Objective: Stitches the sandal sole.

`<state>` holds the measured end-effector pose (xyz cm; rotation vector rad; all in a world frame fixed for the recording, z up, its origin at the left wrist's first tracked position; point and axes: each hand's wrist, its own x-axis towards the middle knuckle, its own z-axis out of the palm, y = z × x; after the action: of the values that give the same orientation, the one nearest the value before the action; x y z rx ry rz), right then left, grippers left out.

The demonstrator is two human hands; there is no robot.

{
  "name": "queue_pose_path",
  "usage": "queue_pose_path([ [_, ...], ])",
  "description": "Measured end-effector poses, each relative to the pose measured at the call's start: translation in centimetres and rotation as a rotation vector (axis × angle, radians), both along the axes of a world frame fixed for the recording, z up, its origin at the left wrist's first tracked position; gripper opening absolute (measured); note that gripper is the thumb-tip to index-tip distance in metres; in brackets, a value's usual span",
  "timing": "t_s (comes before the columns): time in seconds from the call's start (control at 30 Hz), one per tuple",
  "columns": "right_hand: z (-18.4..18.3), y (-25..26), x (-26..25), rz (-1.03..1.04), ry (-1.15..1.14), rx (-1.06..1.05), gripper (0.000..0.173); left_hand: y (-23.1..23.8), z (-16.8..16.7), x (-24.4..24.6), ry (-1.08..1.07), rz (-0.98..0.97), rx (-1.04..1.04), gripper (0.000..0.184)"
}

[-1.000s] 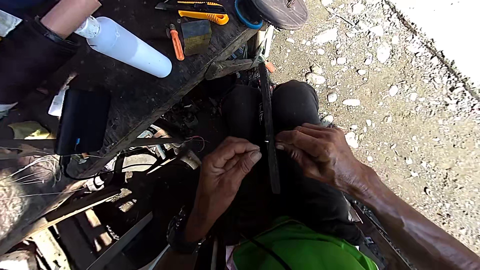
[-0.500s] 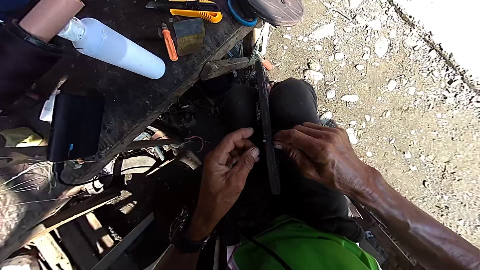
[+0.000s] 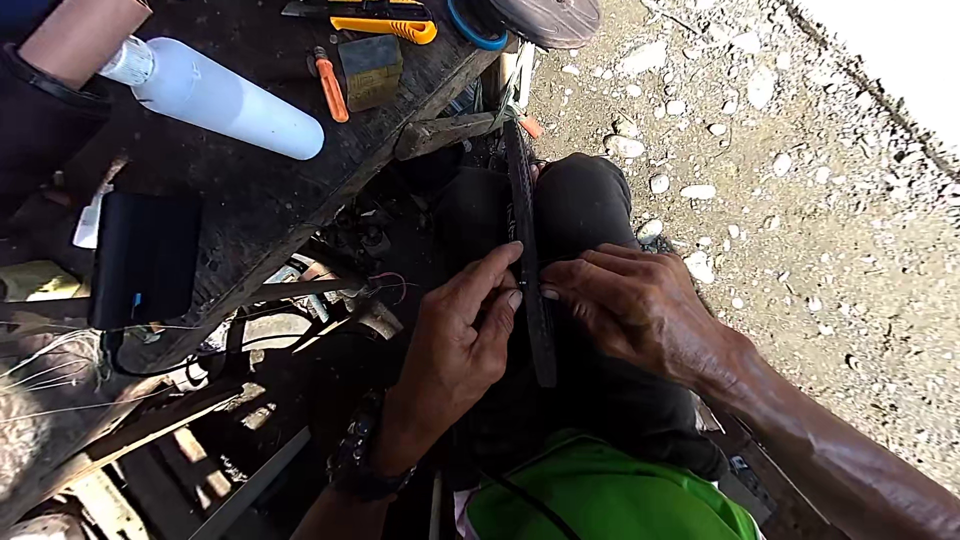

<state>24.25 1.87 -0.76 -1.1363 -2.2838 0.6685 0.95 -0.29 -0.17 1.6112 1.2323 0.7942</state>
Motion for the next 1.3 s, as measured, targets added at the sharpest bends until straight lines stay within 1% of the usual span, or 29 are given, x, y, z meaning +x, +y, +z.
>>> queue_pose_path([
  [0.17, 0.0, -0.1, 0.0, -0.016, -0.003, -0.004, 0.026, 0.1, 0.0, 0.0, 0.025, -0.069, 0.050, 0.045],
  [0.3, 0.2, -0.4, -0.4, -0.047, -0.018, -0.026, 0.026, 0.2, 0.2, -0.2, 0.063, -0.100, 0.113, 0.046],
  [0.4, 0.7, -0.8, -0.7, -0.090, -0.068, -0.046, 0.027, 0.3, 0.2, -0.3, 0.062, -0.107, 0.128, 0.047],
  [0.5, 1.4, -1.0, -1.3, -0.109, -0.162, -0.016, 0.028, 0.0, 0.2, -0.2, 0.054, -0.093, 0.141, 0.048],
  [0.57, 1.4, -0.9, -1.4, -0.072, -0.214, 0.035, 0.026, 0.0, 0.2, -0.2, 0.048, -0.090, 0.136, 0.048],
  [0.63, 0.8, -0.4, -0.9, 0.011, -0.208, 0.075, 0.025, 0.1, 0.3, -0.3, 0.027, -0.103, 0.106, 0.050],
  [0.73, 0.2, 0.0, -0.1, 0.044, -0.179, 0.091, 0.029, 0.9, 0.9, -0.4, 0.003, -0.154, 0.027, 0.053],
  [0.83, -0.1, 0.0, 0.8, -0.018, -0.172, 0.077, 0.040, 1.8, 1.6, -0.4, -0.015, -0.165, -0.025, 0.052],
  [0.9, -0.4, -0.4, 1.9, -0.079, -0.179, 0.046, 0.043, 2.0, 2.0, -0.1, -0.016, -0.163, -0.051, 0.051],
  [0.97, -0.7, -1.2, 4.0, -0.170, -0.202, 0.008, 0.043, 2.0, 2.1, 0.1, -0.005, -0.166, -0.062, 0.050],
  [1.03, -1.1, -2.0, 7.2, -0.305, -0.264, -0.053, 0.043, 1.9, 2.1, 0.0, -0.013, -0.171, -0.087, 0.052],
  [1.13, -1.6, -2.8, 10.6, -0.460, -0.332, -0.133, 0.047, 1.8, 2.4, -0.5, -0.119, -0.177, -0.145, 0.052],
  [1.2, -1.6, -3.2, 10.0, -0.447, -0.250, -0.200, 0.048, 1.5, 2.6, -0.9, -0.261, -0.194, -0.169, 0.051],
  [1.3, -1.8, -3.4, 8.0, -0.282, 0.101, -0.405, 0.045, 0.5, 3.6, -2.4, -0.425, -0.193, -0.201, 0.048],
])
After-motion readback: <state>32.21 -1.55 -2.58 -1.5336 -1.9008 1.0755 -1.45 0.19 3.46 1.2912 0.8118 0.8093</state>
